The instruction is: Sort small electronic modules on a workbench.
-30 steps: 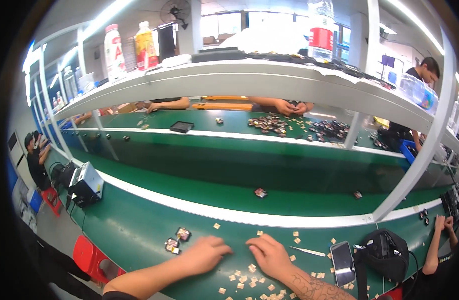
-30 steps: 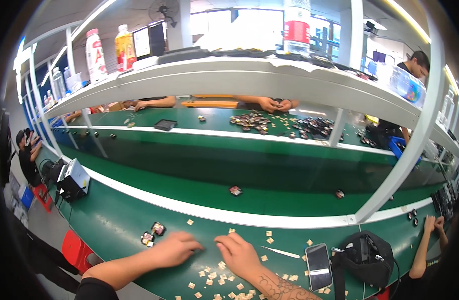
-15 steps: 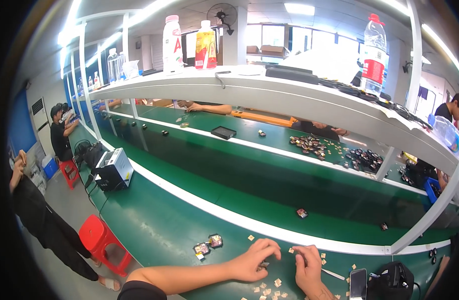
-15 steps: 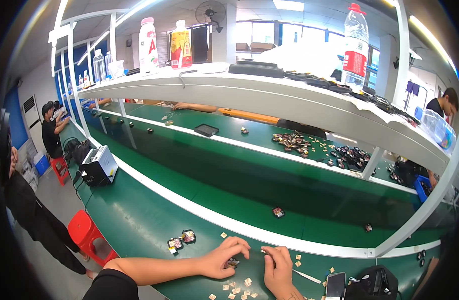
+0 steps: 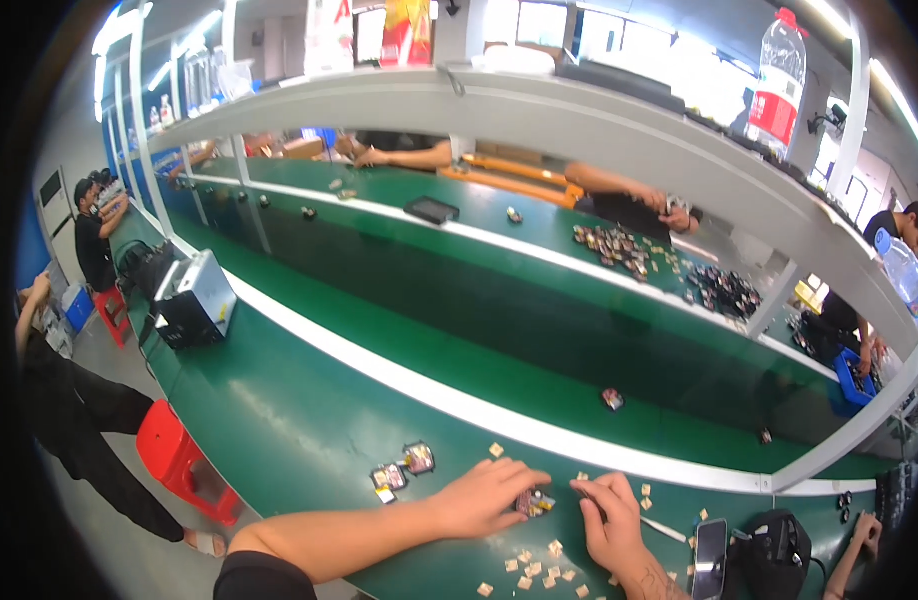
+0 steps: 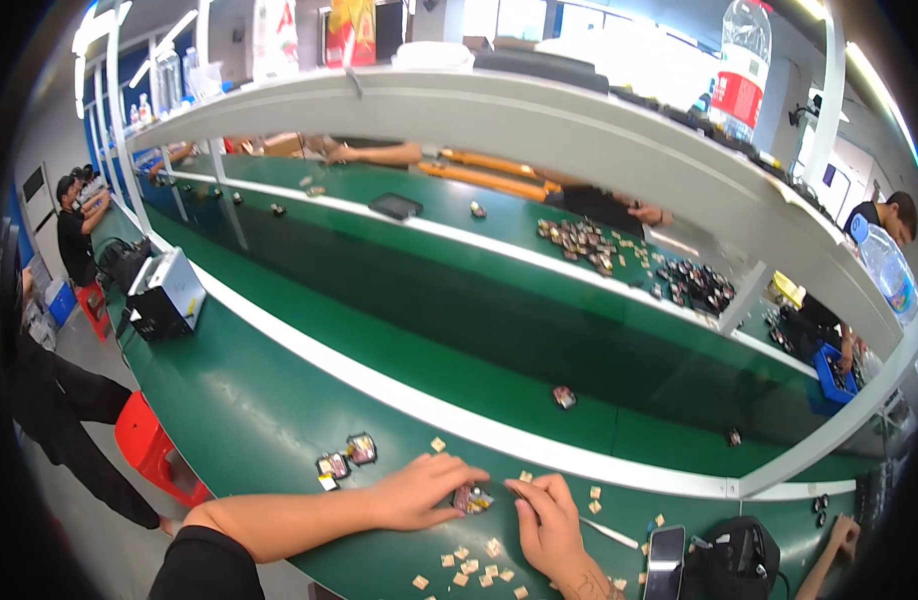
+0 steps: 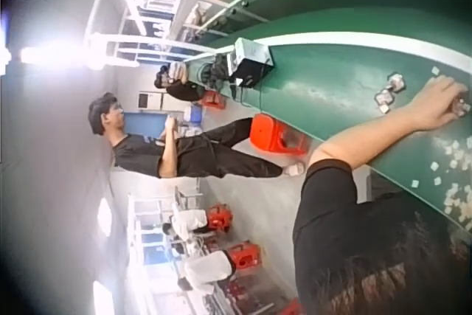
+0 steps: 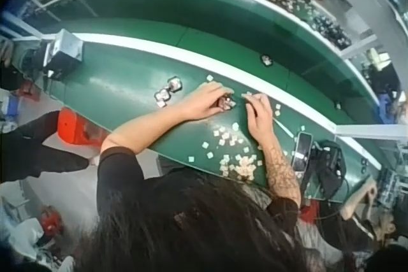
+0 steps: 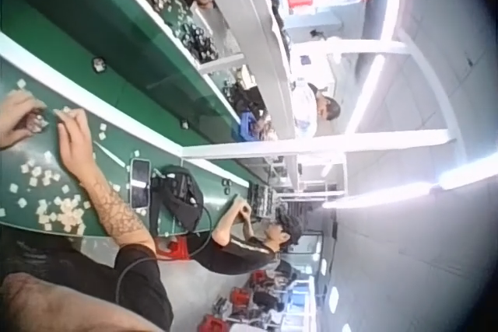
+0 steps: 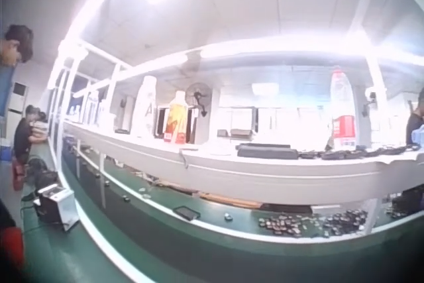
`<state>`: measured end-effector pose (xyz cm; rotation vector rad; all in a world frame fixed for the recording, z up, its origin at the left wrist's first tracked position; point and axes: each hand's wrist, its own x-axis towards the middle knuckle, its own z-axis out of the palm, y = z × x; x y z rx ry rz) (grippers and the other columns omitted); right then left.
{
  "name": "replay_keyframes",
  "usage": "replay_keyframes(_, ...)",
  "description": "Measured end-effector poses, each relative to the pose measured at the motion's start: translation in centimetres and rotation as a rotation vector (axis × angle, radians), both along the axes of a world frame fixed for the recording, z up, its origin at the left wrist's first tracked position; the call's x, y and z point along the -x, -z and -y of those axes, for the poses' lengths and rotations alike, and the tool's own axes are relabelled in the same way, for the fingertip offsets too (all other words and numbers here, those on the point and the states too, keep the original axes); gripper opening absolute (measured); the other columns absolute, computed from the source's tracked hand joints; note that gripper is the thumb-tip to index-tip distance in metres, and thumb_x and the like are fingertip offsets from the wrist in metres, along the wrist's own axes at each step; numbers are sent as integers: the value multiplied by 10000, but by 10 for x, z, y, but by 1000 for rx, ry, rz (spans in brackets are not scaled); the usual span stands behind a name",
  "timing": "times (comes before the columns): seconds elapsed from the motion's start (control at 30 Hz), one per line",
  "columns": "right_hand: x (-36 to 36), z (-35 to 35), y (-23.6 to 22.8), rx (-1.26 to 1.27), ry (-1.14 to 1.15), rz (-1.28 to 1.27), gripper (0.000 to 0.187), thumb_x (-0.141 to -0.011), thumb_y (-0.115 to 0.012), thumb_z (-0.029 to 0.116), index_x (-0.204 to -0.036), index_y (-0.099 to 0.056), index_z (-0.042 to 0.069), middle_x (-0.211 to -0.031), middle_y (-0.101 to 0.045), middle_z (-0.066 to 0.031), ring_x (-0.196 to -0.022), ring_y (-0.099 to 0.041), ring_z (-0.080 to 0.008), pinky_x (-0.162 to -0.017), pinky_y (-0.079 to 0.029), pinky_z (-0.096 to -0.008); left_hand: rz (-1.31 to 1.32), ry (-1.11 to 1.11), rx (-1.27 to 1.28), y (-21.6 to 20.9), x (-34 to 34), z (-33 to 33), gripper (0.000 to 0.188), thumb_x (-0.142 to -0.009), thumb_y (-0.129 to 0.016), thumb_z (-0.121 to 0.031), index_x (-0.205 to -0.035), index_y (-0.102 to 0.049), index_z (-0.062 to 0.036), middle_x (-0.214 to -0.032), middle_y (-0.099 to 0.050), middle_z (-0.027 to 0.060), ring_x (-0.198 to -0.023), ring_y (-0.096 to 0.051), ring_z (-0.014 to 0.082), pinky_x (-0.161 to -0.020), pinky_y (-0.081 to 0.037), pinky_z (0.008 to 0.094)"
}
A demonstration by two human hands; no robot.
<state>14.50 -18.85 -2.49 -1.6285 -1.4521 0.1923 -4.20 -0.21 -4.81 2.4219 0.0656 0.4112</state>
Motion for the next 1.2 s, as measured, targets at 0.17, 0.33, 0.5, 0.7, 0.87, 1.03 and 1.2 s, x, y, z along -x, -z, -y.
replay_keyframes(0.17,6,4,-9,163,-28,129,217,-928,-759,41,-1141,-774,83,-976,-686,-76,-809,-712,-274,-688,-584,-379,-46,-38,53,-3,0,4,706,-906,-827,-176,-1538,-515,-131,-1203,-634,102,-1175,-616,325,-1034,-470,453)
replay_keyframes(0.33,18,6,-20,285,4,320,158,-898,-786,90,-1053,-763,105,-925,-674,-45,-798,-709,-278,-664,-590,-392,13,-42,35,-4,-1,10,694,-898,-824,-148,-1525,-527,-124,-1182,-604,110,-1142,-609,343,-992,-514,449)
replay_keyframes(0.5,23,8,-20,304,59,470,130,-886,-792,97,-1010,-754,99,-881,-648,-51,-783,-699,-280,-655,-582,-400,34,-12,58,-5,-1,15,687,-890,-814,-109,-1517,-534,-121,-1156,-593,112,-1128,-609,343,-940,-543,439)
replay_keyframes(0.7,27,7,-11,315,41,516,156,-881,-778,104,-1030,-733,98,-914,-628,-40,-786,-703,-246,-649,-592,-368,27,-13,67,-10,2,17,650,-900,-791,-90,-1498,-536,-101,-1164,-593,124,-1127,-613,348,-949,-547,440)
replay_keyframes(0.87,17,8,2,312,54,42,109,-932,-777,81,-1035,-739,82,-919,-671,-72,-751,-712,-271,-647,-577,-371,-17,-27,91,-11,1,18,630,-904,-783,-90,-1481,-530,-86,-1193,-599,141,-1166,-610,362,-962,-549,453)
replay_keyframes(1.03,3,5,-2,250,24,-90,105,-939,-758,29,-1040,-728,37,-921,-677,-96,-753,-710,-238,-663,-566,-338,-11,-47,91,-10,4,16,687,-885,-803,-97,-1502,-503,-84,-1208,-603,144,-1169,-608,375,-980,-543,462)
replay_keyframes(1.2,-9,7,1,250,150,-180,164,-961,-716,3,-1122,-681,12,-998,-662,-137,-790,-693,-225,-707,-562,-311,-23,-39,82,-10,2,14,700,-876,-810,-96,-1505,-503,-77,-1201,-605,140,-1139,-608,370,-975,-543,456)
